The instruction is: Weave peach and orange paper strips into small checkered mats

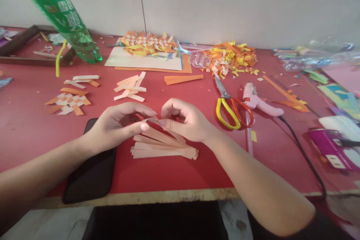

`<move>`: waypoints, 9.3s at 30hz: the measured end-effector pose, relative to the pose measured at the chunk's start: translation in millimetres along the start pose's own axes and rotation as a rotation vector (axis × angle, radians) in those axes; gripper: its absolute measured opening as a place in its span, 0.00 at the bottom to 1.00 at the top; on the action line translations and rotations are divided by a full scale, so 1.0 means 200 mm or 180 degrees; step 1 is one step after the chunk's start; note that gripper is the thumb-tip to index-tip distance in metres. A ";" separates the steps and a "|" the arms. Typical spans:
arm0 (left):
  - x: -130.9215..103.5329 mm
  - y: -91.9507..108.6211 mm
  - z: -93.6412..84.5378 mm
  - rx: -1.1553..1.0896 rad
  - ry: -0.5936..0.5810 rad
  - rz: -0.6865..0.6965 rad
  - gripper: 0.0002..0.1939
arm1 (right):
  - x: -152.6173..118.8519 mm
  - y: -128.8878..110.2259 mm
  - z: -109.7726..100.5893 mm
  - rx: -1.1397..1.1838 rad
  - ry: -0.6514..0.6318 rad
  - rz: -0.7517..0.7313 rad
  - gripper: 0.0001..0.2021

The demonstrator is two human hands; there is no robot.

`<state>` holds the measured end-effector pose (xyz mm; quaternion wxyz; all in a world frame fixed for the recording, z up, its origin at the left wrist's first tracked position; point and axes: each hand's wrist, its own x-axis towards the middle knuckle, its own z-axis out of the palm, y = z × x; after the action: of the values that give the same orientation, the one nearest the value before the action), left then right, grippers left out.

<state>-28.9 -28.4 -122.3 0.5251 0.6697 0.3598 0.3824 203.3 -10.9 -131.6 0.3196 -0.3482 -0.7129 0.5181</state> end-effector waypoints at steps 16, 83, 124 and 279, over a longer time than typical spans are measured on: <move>0.05 -0.06 0.01 -0.0433 0.0589 -0.0302 0.15 | 0.01 0.02 0.02 0.0414 0.0093 -0.0108 0.03; 0.07 -0.03 -0.03 -0.0306 0.1107 -0.0495 0.13 | 0.03 0.02 0.05 0.0163 0.1300 -0.0018 0.18; 0.08 -0.06 -0.08 0.0262 0.0508 -0.0323 0.13 | -0.03 -0.03 -0.01 0.1497 -0.0747 0.0133 0.14; 0.05 0.02 -0.04 -0.0761 0.0595 -0.1072 0.13 | 0.00 0.00 0.05 0.0596 0.0910 -0.0120 0.09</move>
<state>-30.6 -17.1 -115.7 0.6216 0.4948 0.4658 0.3897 194.8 -16.1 -134.0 0.4584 -0.3737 -0.6151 0.5213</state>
